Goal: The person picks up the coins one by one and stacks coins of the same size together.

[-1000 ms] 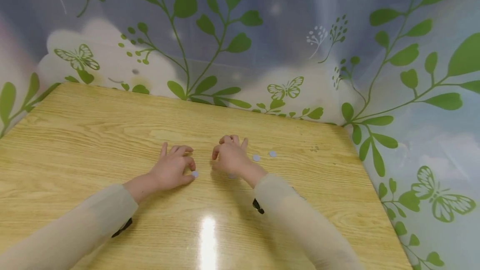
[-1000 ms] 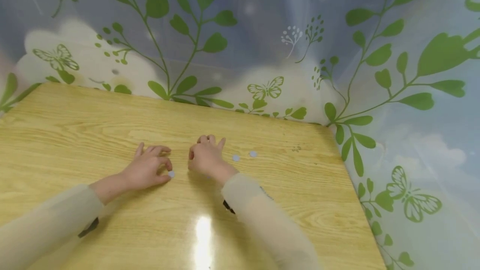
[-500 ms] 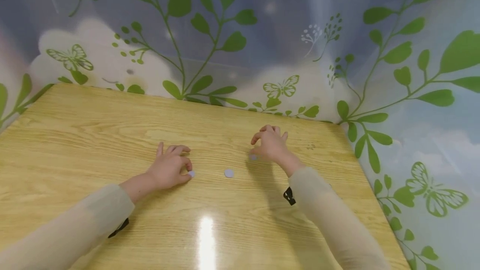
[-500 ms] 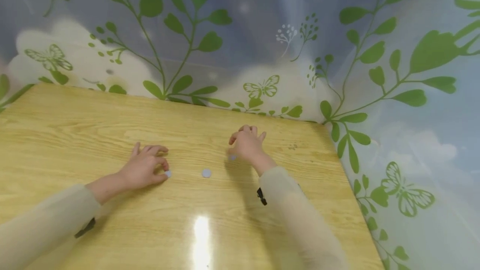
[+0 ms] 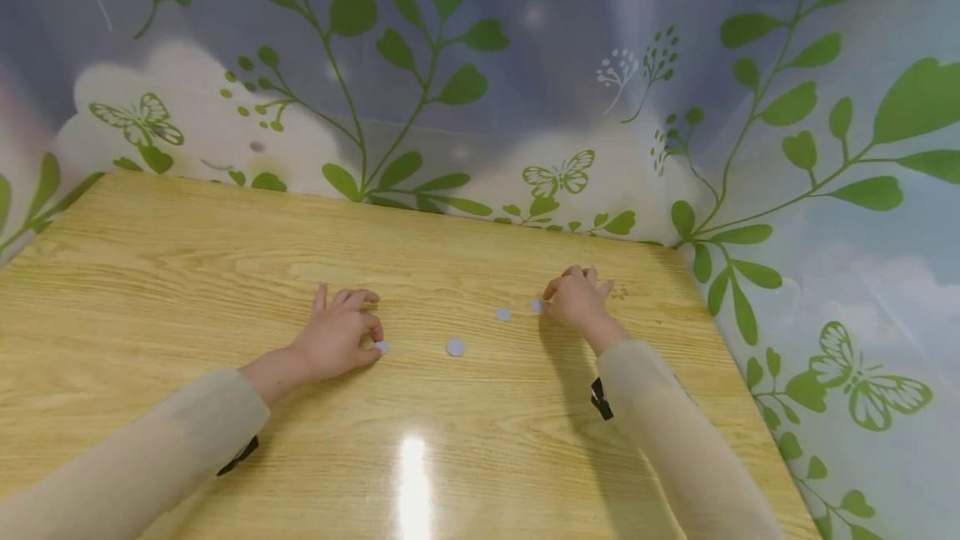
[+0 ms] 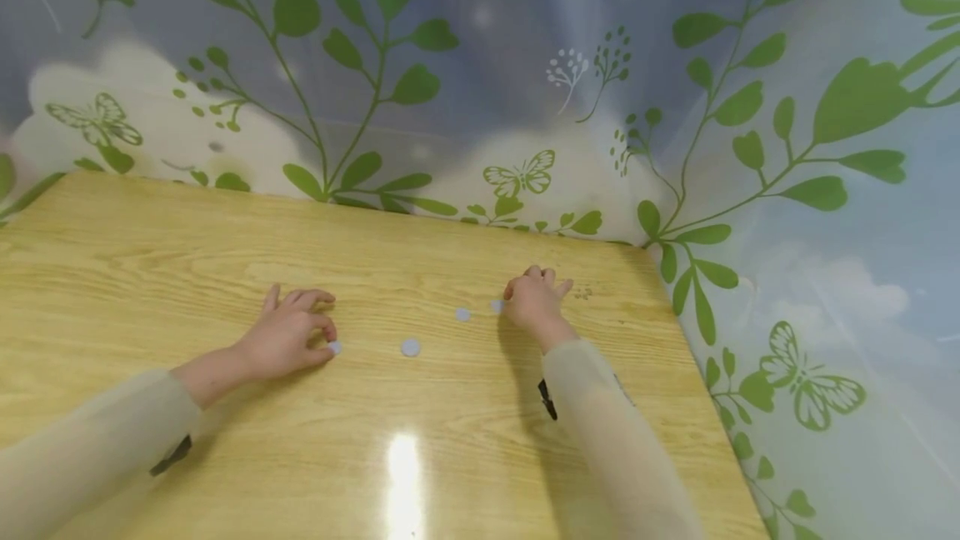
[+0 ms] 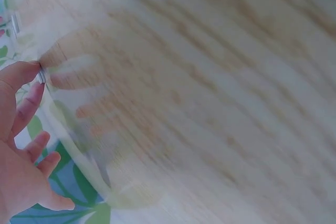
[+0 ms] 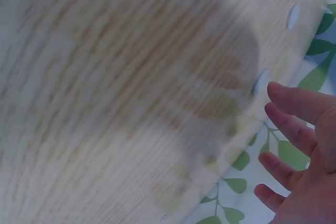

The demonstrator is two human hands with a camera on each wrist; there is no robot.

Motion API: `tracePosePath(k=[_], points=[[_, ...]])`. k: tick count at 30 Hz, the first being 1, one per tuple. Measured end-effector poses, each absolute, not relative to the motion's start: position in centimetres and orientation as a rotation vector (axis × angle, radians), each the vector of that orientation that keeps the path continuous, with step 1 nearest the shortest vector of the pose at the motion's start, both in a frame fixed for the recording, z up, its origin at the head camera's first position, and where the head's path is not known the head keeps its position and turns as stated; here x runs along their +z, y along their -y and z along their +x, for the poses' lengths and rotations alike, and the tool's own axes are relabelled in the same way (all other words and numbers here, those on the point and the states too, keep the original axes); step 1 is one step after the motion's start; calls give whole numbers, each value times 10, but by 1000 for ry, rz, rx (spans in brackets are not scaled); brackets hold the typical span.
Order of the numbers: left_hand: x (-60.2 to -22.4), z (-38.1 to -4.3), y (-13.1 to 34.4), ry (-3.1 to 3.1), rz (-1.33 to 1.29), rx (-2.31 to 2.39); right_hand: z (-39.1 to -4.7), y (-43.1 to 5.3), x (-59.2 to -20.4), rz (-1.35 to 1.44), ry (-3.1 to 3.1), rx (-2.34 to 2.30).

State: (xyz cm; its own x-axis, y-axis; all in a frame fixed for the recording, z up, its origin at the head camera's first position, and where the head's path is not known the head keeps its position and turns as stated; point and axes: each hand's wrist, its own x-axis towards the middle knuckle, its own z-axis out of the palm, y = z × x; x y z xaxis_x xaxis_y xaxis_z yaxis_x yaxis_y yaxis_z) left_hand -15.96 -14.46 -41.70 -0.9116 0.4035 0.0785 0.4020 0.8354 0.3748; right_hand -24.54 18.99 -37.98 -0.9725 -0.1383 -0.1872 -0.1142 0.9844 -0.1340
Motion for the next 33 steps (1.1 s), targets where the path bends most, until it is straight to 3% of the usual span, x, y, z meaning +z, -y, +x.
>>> tracePosePath(k=[33], points=[[-421,-166,147,-2976,626,629,-246,-192,-397,-170,-2913,-255]])
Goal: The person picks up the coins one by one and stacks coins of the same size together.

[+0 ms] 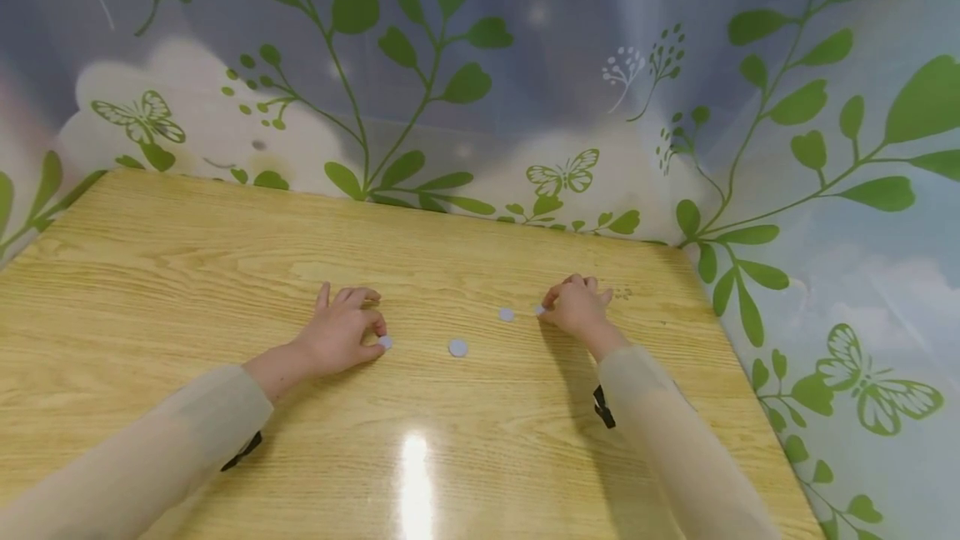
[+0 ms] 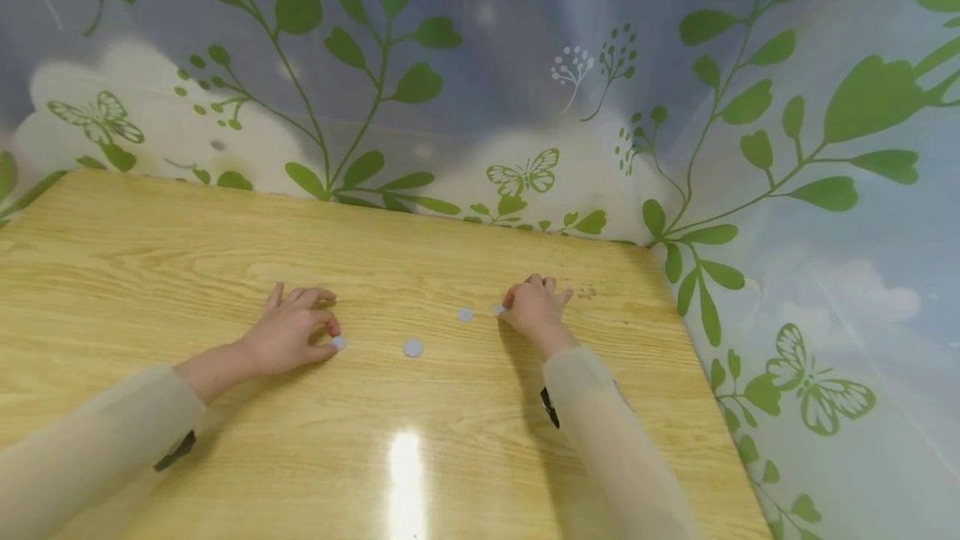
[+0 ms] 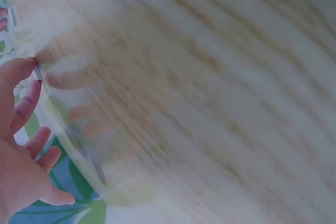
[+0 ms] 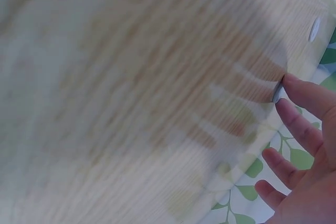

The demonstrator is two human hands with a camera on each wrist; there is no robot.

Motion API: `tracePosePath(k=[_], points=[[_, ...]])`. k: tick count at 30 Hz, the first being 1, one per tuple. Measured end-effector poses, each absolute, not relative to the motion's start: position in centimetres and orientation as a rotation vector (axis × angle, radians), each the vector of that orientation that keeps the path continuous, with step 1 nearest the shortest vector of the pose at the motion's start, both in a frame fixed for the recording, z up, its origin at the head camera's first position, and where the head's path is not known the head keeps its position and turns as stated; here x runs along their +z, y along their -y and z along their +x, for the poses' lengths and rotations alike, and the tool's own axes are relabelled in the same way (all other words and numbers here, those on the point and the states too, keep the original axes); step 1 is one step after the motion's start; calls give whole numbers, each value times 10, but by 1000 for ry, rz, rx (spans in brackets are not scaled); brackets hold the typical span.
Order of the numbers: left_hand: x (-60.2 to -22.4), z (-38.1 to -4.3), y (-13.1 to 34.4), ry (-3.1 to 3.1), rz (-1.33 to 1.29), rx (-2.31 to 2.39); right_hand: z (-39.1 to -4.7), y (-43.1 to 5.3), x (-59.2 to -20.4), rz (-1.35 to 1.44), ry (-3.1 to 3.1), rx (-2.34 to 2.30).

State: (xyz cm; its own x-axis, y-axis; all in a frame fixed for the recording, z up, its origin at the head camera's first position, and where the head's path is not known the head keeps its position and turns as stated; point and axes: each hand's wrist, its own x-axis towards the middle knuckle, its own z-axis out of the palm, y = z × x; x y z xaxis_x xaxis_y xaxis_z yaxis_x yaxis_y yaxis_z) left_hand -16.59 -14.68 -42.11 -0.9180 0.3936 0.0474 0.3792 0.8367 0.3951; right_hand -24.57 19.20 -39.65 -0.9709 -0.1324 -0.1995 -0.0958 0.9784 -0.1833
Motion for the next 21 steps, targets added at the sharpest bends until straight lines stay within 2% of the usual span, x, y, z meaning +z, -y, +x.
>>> tracePosePath(k=[21], points=[[-419,-166,144,-2981,645,630,-200,-178,-397,-384,-2917,-292]])
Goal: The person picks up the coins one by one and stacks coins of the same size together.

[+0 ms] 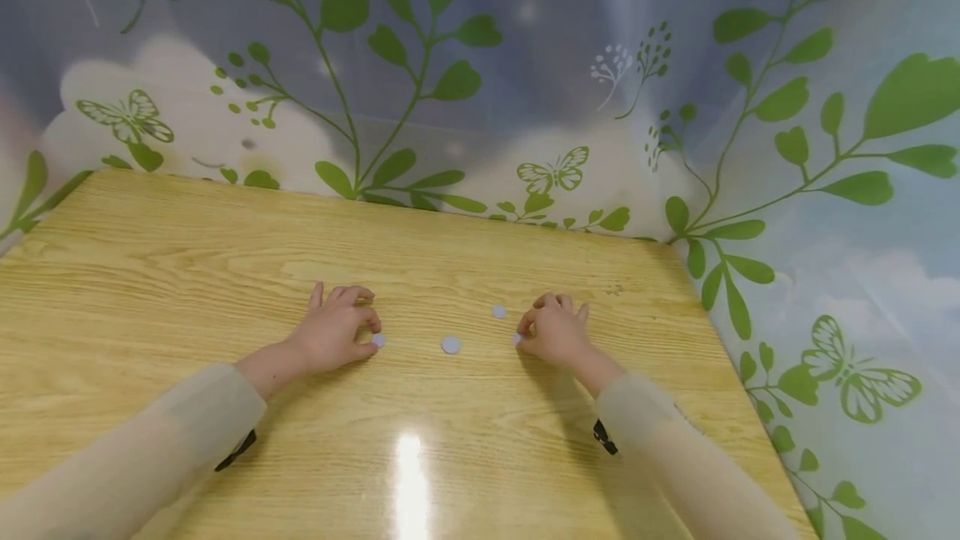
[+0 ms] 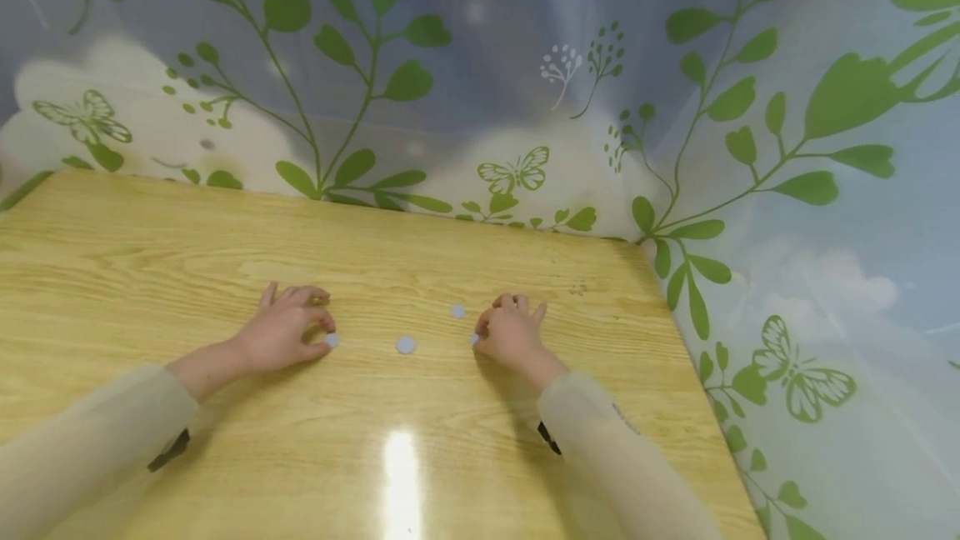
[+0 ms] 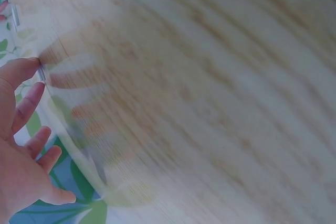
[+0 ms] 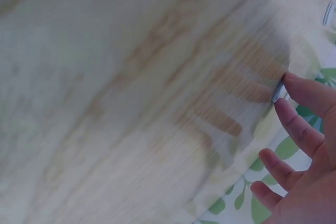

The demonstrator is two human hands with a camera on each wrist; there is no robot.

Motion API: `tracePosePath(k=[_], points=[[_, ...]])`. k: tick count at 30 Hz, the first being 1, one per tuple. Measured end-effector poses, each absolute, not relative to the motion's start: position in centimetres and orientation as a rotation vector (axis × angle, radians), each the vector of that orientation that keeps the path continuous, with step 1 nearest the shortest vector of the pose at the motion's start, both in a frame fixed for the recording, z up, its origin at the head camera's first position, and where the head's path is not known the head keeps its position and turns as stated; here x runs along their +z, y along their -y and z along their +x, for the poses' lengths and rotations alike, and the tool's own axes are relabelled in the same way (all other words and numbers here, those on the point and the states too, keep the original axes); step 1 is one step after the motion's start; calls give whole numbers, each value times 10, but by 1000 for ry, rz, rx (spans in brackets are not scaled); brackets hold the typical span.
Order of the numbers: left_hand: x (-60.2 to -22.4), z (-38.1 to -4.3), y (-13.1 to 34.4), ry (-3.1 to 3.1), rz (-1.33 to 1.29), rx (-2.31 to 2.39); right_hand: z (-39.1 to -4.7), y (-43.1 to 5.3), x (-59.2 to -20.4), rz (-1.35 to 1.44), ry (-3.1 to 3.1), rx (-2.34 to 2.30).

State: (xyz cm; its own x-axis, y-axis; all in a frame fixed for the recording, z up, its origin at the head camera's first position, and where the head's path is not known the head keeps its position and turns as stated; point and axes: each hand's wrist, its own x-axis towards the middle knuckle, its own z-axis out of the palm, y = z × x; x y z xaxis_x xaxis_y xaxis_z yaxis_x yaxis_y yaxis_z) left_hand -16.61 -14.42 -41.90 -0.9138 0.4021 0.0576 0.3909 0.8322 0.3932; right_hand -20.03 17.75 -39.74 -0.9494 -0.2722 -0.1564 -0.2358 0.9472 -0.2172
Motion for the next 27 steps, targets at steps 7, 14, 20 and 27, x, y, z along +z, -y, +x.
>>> tracePosePath(k=[7,14,20,27], points=[[-419,-166,143,-2995,645,608,-194,-173,-401,-409,-2915,-311],[-417,-168,142,-2982,655,607,-192,-177,-401,-412,-2907,-367],[-405,-179,130,-2977,664,664,-191,-182,-403,-397,-2911,-420],[-386,-200,100,-2943,694,636,-189,-180,-405,-358,-2921,-425]])
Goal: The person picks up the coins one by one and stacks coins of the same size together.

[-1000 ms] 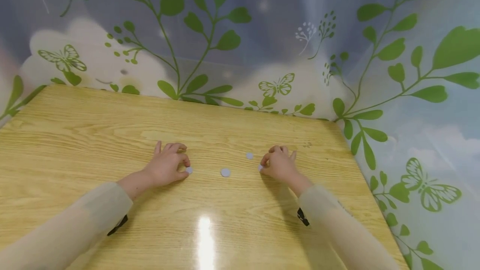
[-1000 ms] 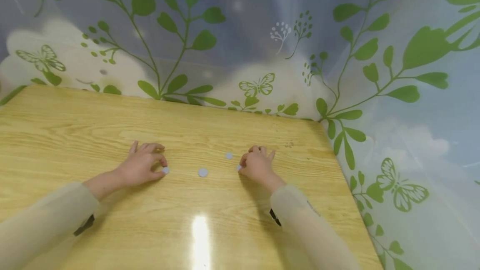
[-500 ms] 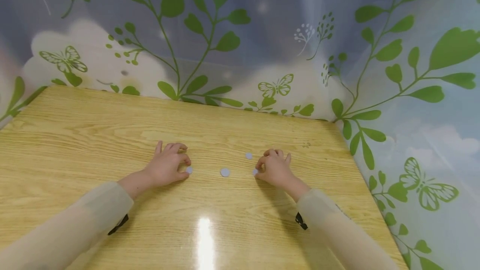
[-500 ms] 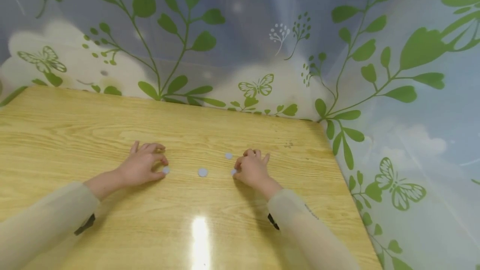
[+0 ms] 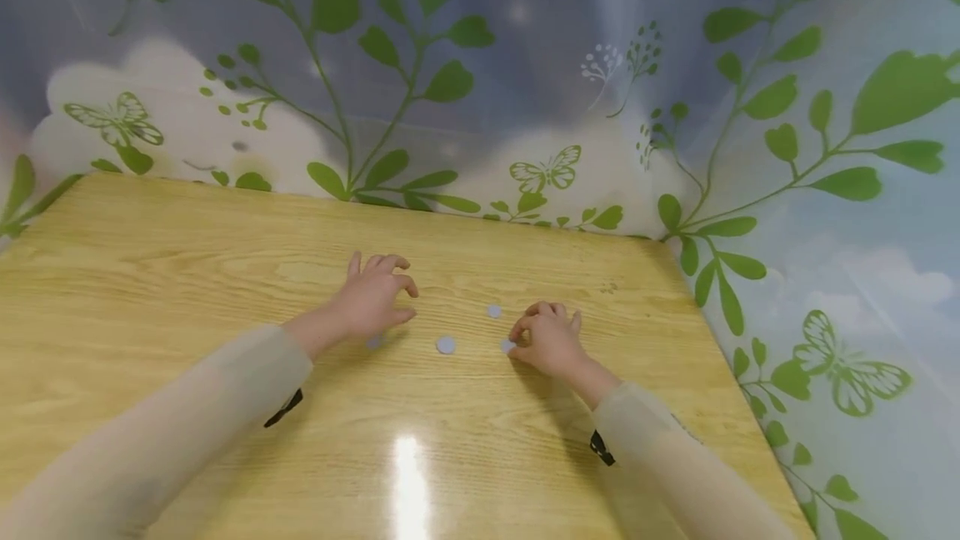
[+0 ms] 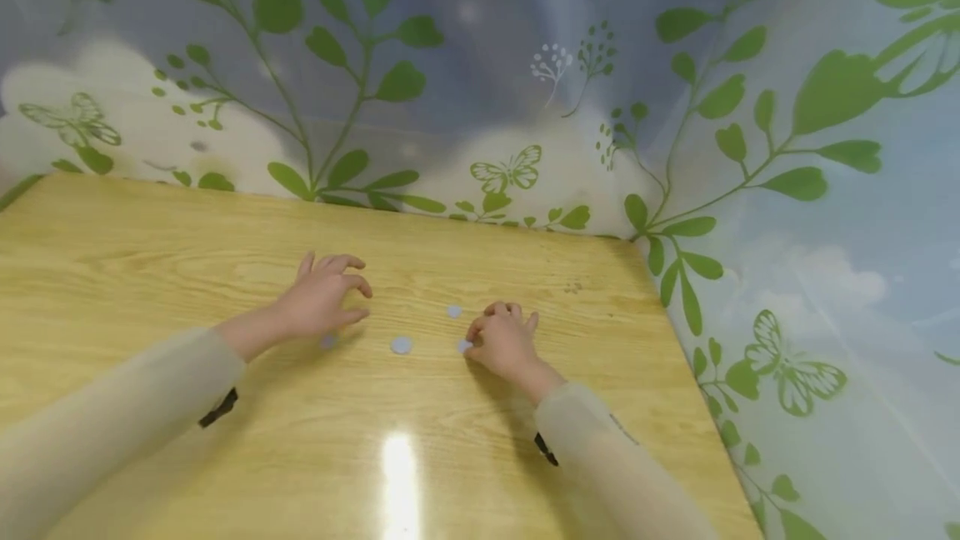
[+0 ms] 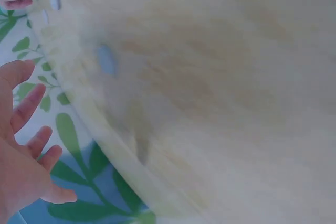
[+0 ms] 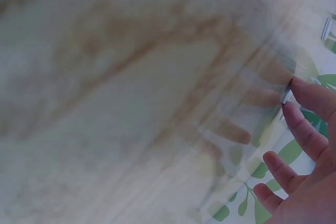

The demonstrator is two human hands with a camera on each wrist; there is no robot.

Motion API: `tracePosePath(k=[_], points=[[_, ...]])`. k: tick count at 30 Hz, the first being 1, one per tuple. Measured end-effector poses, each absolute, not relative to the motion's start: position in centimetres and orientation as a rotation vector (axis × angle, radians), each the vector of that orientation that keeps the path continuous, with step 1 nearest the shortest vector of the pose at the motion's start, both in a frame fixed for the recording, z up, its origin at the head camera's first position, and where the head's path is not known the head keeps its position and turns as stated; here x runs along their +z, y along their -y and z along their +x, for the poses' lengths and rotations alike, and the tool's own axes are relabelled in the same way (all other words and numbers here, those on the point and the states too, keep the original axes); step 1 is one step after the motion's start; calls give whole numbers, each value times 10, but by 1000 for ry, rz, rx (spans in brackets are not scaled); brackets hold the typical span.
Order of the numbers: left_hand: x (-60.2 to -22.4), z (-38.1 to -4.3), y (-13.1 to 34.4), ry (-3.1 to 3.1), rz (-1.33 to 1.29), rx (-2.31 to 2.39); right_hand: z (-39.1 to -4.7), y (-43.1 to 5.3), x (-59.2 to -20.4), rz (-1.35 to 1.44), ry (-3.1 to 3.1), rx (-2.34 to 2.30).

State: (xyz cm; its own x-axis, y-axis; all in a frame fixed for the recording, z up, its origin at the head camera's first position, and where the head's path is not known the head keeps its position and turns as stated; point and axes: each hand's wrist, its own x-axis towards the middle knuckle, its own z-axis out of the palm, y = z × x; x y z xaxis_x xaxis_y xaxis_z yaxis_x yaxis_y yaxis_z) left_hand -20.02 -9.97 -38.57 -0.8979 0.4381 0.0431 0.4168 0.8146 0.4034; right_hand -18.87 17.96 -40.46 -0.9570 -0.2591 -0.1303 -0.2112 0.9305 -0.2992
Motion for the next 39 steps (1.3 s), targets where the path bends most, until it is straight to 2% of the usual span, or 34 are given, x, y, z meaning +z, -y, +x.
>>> tracePosePath(k=[15,28,39], points=[[-376,-243,34,-2819,654,415,-187,-177,-405,-335,-2945,-488],[-371,-252,-7,-2726,749,308,-185,-180,-406,-297,-2952,-481],[-384,-254,-30,-2730,818,144,-184,-181,-405,-302,-2954,-506]])
